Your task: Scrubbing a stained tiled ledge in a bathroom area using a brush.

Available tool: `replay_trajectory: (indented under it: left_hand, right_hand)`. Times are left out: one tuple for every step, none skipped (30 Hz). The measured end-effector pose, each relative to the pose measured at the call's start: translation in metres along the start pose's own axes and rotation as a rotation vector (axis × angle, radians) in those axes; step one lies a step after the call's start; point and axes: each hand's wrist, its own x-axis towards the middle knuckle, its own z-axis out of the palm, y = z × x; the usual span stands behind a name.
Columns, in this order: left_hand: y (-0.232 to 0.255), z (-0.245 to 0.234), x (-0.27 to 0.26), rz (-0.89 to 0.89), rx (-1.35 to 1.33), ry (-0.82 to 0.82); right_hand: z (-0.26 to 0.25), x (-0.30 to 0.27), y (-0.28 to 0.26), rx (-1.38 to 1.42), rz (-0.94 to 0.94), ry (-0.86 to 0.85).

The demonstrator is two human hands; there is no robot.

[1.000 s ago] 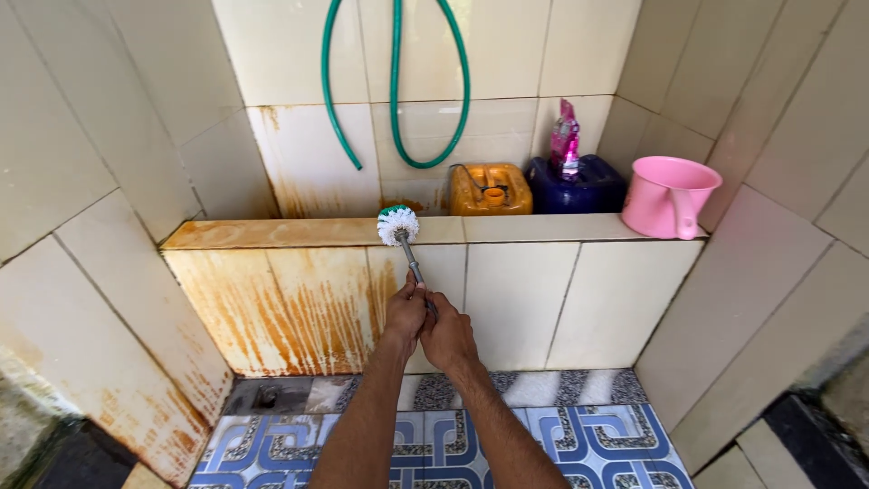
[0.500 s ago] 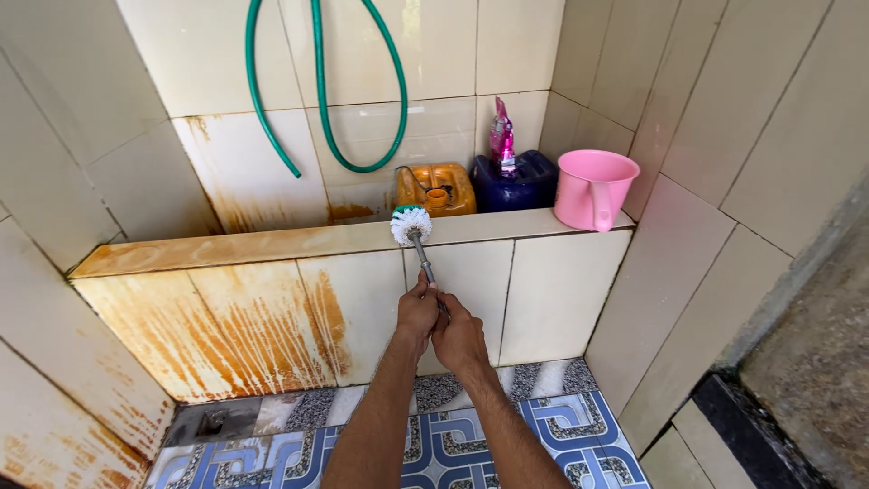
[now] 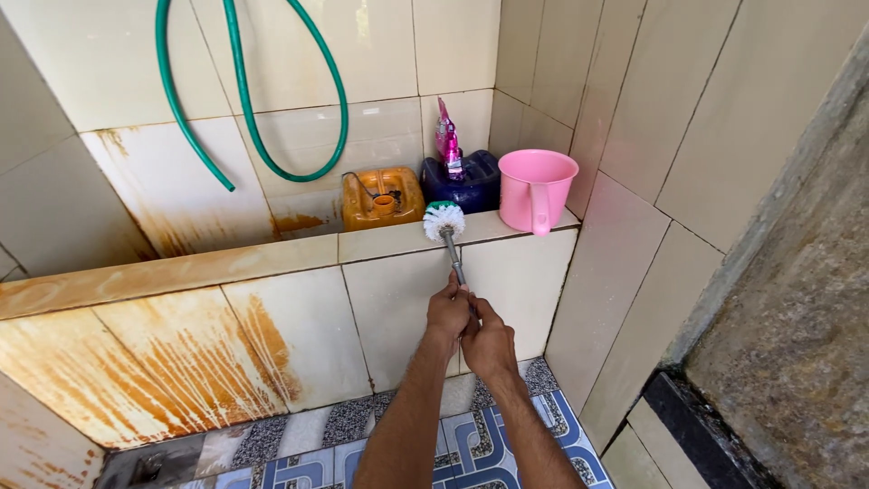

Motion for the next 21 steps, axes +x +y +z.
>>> replay_trajectory:
  left_hand:
    - [0.003,0.006,-0.002,-0.002,0.002,-0.004]
    - [0.006,0.011,-0.003,0.001,-0.048,-0.020]
    - [0.010,0.016,-0.005,0.004,-0.099,-0.035]
    - [0.005,0.021,0.002,0.003,-0.097,-0.037]
    - [0.000,0.025,0.008,0.014,-0.098,-0.049]
    - [-0.004,0.028,0.014,0.026,-0.101,-0.059]
    - [-0.005,0.031,0.017,0.028,-0.101,-0.061]
    - [-0.007,0.033,0.019,0.037,-0.134,-0.069]
    - [-0.010,0.034,0.020,0.046,-0.168,-0.078]
    - [-0.007,0.031,0.015,0.045,-0.168,-0.075]
    - [-0.005,0.028,0.009,0.048,-0.205,-0.076]
    - [-0.002,0.024,0.003,0.051,-0.242,-0.076]
    - [-0.002,0.021,0.000,0.051,-0.242,-0.073]
    - [-0.002,0.016,-0.002,0.059,-0.255,-0.072]
    - [-0.002,0.012,-0.004,0.067,-0.268,-0.072]
    - [0.003,0.005,-0.013,0.066,-0.271,-0.067]
    - [0.008,-0.002,-0.022,0.057,-0.286,-0.053]
    - [0.014,-0.009,-0.031,0.051,-0.301,-0.038]
    - [0.012,-0.014,-0.030,0.052,-0.305,-0.033]
    - [0.011,-0.020,-0.029,0.056,-0.312,-0.029]
    - [0.009,-0.025,-0.027,0.060,-0.319,-0.024]
  right_hand:
    - [-0.003,0.003,0.004,0.000,0.005,0.002]
    - [-0.005,0.006,0.007,0.006,0.009,0.017]
    - [-0.008,0.009,0.009,0.011,0.012,0.031]
    - [-0.009,0.012,0.013,0.012,0.015,0.033]
    - [-0.011,0.014,0.016,0.003,0.019,0.051]
    - [-0.011,0.017,0.018,-0.007,0.020,0.069]
    - [-0.012,0.019,0.019,-0.007,0.019,0.071]
    - [-0.012,0.019,0.020,-0.006,0.019,0.073]
    - [-0.012,0.019,0.020,-0.005,0.018,0.074]
    - [-0.010,0.018,0.017,-0.005,0.017,0.072]
    - [-0.009,0.016,0.014,0.017,0.013,0.074]
    - [-0.007,0.014,0.010,0.039,0.008,0.076]
    - [-0.007,0.011,0.006,0.039,0.007,0.073]
    - [-0.006,0.008,0.002,0.034,-0.003,0.060]
    - [-0.005,0.005,-0.003,0.028,-0.012,0.047]
    - [-0.001,0.005,-0.002,0.026,-0.014,0.042]
    - [0.003,0.005,-0.003,0.020,-0.031,0.038]
    - [0.006,0.006,-0.004,0.015,-0.051,0.034]
    - [0.008,0.004,-0.008,0.013,-0.055,0.031]
    - [0.011,0.002,-0.011,0.012,-0.065,0.014]
    - [0.014,0.000,-0.015,0.012,-0.075,-0.003]
